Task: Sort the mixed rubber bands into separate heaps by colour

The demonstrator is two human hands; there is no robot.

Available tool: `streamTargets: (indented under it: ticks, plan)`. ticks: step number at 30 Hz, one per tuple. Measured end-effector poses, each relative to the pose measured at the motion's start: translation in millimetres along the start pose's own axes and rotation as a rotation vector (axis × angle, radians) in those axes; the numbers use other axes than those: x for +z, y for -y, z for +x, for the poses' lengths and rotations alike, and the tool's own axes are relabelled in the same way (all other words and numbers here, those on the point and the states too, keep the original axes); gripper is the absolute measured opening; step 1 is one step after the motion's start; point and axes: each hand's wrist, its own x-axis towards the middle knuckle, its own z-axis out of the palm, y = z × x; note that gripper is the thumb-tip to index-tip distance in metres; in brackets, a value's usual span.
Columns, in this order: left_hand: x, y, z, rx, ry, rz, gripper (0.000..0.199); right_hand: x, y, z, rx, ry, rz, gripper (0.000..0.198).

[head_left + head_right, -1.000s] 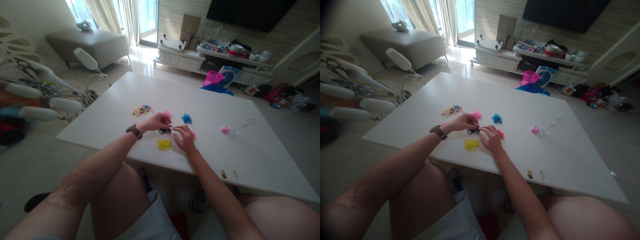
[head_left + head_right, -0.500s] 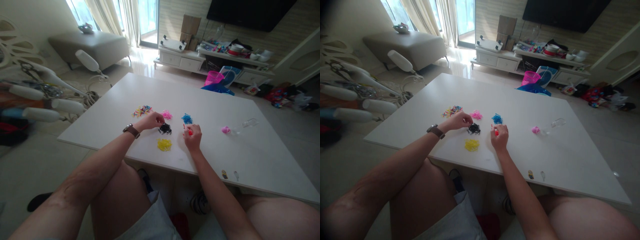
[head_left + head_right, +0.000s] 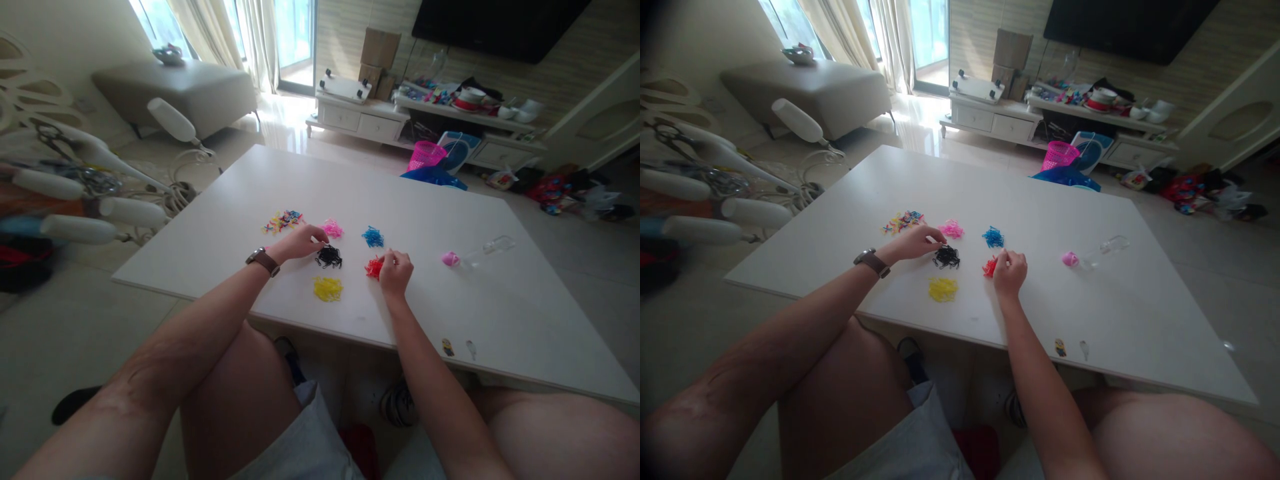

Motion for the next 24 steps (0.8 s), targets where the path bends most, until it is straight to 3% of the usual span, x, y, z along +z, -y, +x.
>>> streamTargets:
  ticks: [5,12,19,24]
  plan:
    - [4,0,1,-0.005,0.080,-0.051,0.024,-2,-4,3,0.047,-0.013,-0.018,0.041]
    - [4,3,3,0.009,0.047,-0.078,0.019,-5,-8,7,0.116,-0.002,-0.057,0.048]
    - [-15,11,1,-0.020,-0.132,-0.027,0.018,-6,-5,6,0.169,0.053,-0.103,0.053]
    - [-36,20,-6,-0.166,-0.355,-0.067,0.019,-5,-6,6,0.216,0.067,-0.140,0.055]
